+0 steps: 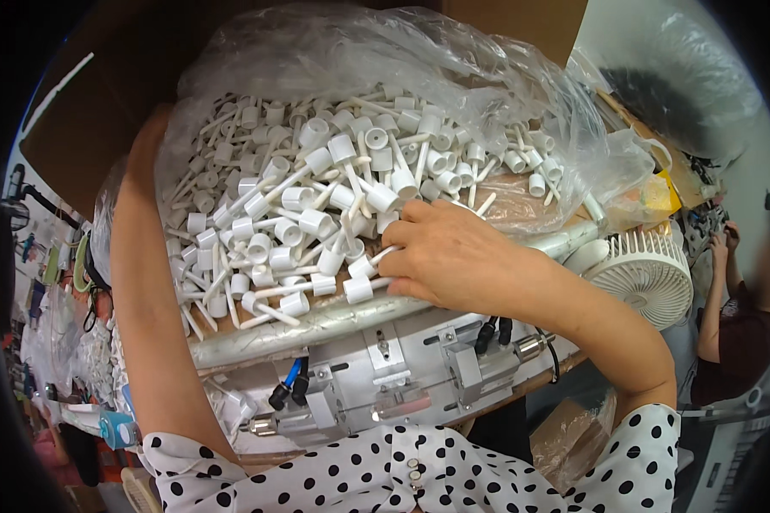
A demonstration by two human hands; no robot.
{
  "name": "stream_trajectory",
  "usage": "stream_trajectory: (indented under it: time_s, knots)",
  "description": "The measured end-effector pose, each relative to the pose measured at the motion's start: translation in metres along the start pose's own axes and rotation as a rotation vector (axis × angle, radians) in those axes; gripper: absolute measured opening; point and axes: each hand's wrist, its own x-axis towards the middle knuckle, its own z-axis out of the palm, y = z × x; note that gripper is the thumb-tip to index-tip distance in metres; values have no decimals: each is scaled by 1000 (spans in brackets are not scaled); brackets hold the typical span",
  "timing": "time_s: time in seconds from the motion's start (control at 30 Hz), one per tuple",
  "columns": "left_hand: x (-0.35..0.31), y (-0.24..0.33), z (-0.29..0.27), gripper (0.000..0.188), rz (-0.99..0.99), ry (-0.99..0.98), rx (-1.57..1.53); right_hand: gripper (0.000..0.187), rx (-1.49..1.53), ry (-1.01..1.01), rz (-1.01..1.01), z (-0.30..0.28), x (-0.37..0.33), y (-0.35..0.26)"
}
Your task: The recorder is assembling small plastic pump or sprayer components using a specialized pneumatic assembly jig at a workshop station.
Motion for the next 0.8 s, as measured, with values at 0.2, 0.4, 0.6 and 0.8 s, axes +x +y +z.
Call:
stream_trajectory:
  time_s: [0.2,0.4,0.6,0.8]
  knots:
    - [-4,36,-7,27,-86,246,-50,21,103,73,103,-32,27,24]
    - [-16,51,-28,32,316,366,-473,28,-512,666,-188,-32,101,121]
    - [-4,13,-22,33,231,31,-256,30,-617,620,134,-43,149,230]
    - [22,-25,9,35,35,-145,-199,31,-444,167,534,-24,165,291]
